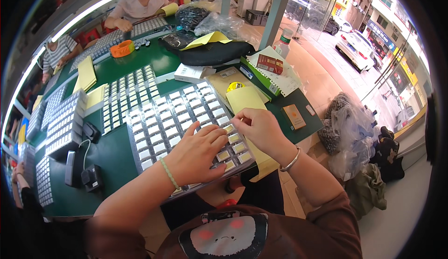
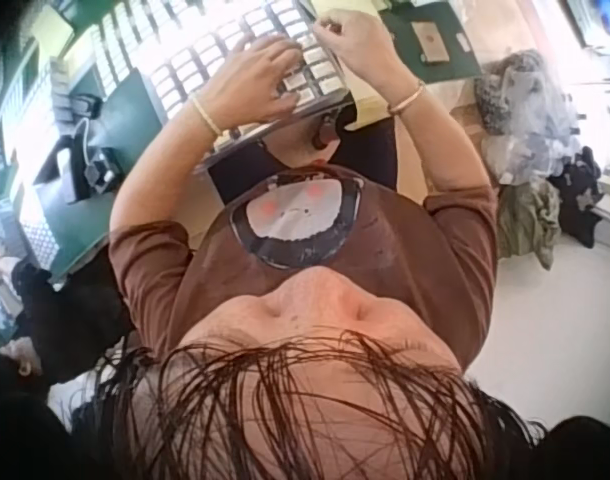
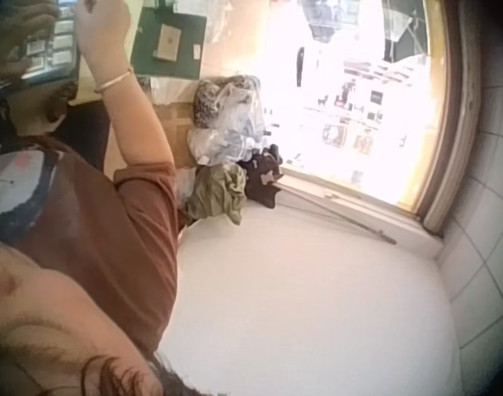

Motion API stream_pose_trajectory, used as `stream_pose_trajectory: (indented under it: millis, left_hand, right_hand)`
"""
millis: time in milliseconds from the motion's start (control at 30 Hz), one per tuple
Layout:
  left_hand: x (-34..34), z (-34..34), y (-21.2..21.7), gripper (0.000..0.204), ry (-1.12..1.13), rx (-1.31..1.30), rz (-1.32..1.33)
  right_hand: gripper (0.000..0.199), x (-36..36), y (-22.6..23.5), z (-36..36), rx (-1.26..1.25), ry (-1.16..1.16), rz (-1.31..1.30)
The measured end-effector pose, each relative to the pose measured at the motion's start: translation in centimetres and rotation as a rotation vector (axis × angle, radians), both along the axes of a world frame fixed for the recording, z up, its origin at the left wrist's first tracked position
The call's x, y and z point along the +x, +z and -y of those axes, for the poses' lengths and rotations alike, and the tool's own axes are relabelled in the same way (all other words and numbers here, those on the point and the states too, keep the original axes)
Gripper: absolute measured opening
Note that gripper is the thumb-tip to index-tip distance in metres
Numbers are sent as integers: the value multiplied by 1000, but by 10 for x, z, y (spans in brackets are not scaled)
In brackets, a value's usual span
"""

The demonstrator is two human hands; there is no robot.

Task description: The person places small yellow rectangular components into a grid-like tray. They repeatedly pick up the components from a stack of yellow paper and insert them into the slots of the tray. The person works continuously on filling the tray with these items.

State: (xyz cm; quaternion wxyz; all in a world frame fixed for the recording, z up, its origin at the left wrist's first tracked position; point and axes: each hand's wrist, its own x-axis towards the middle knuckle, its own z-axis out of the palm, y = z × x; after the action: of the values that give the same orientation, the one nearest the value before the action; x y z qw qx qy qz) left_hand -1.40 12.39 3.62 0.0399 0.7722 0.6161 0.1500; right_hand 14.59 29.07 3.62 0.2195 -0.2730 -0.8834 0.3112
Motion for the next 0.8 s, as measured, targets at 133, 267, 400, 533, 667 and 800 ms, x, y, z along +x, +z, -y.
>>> stream_pose_trajectory:
  millis: [133,267,400,533,667,800]
  left_hand:
    - [0,1,2,58,6,-20,16]
    - [-2,2,-1,58,9,-25,28]
    - [-2,2,0,58,12,-32,34]
    - [0,2,3,57,13,-27,25]
    - [1,-1,1,58,17,-22,6]
    - [1,0,1,58,17,-26,19]
  right_hand:
    - [24,-3,-10,-3,-129,5,4]
    - [26,-8,-14,-2,-156,20,-7]
    - [23,-12,-17,-11,-124,68,74]
    - [22,-16,-14,-17,-150,98,117]
    - [22,-16,-13,-16,-131,99,105]
    - [21,-14,-14,-11,-59,92,75]
